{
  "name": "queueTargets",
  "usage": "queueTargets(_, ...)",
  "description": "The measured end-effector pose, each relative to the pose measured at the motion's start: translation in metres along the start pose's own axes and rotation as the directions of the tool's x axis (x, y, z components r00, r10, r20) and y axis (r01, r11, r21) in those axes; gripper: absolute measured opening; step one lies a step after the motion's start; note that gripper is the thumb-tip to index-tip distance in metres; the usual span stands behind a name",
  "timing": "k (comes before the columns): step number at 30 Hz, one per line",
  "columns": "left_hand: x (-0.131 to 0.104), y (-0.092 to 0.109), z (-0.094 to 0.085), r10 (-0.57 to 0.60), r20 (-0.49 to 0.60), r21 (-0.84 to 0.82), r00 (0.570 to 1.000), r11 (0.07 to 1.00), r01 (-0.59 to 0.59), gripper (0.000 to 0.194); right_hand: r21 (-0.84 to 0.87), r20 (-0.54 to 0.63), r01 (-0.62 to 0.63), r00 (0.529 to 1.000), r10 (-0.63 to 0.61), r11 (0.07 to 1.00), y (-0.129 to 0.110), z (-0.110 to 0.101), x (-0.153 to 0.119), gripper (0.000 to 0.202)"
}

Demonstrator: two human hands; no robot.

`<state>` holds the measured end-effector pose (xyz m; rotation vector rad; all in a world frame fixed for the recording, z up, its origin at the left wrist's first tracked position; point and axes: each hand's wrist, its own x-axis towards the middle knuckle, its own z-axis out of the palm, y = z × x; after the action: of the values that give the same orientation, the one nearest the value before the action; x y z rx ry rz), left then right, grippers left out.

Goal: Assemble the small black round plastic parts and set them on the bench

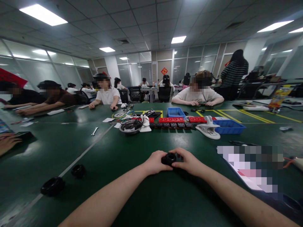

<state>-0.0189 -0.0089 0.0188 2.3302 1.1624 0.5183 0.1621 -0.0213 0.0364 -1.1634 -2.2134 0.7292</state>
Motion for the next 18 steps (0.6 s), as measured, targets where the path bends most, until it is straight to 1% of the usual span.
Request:
queueTargets(3, 0.000, -0.004, -0.007, 0.018, 0.105, -0.091, 0.994, 0.996, -0.009, 0.047, 0.023, 0.125, 0.027, 0.992, -0.030, 0.999, -0.001, -0.009, 0.000, 0.038)
queueTargets(6, -0.001, -0.004, -0.014, 0.055, 0.239, -0.136, 0.970, 0.991, -0.022, 0.051, 0.024, 0.223, 0.023, 0.974, -0.028, 0.999, -0.004, -0.013, -0.001, 0.041)
queueTargets(8, -0.001, -0.004, -0.017, 0.092, 0.292, -0.150, 0.952, 0.988, -0.050, 0.050, 0.034, 0.259, 0.021, 0.965, -0.029, 0.999, -0.006, -0.014, -0.002, 0.042)
queueTargets(10, -0.002, -0.005, -0.018, 0.123, 0.300, -0.143, 0.946, 0.986, -0.082, 0.049, 0.059, 0.276, 0.023, 0.960, -0.038, 0.998, -0.008, -0.014, -0.003, 0.043)
queueTargets(13, -0.003, -0.005, -0.017, 0.149, 0.278, -0.118, 0.949, 0.986, -0.121, 0.047, 0.077, 0.282, 0.033, 0.958, -0.054, 0.996, -0.009, -0.016, -0.003, 0.043)
queueTargets(16, -0.004, -0.005, -0.013, 0.130, 0.218, -0.125, 0.967, 0.987, -0.105, 0.053, 0.069, 0.273, 0.032, 0.961, -0.050, 0.997, -0.007, -0.018, -0.004, 0.041)
queueTargets(18, -0.004, -0.004, -0.010, 0.097, 0.153, -0.131, 0.983, 0.988, -0.077, 0.054, 0.070, 0.245, -0.008, 0.969, -0.010, 0.998, -0.004, -0.018, -0.004, 0.042)
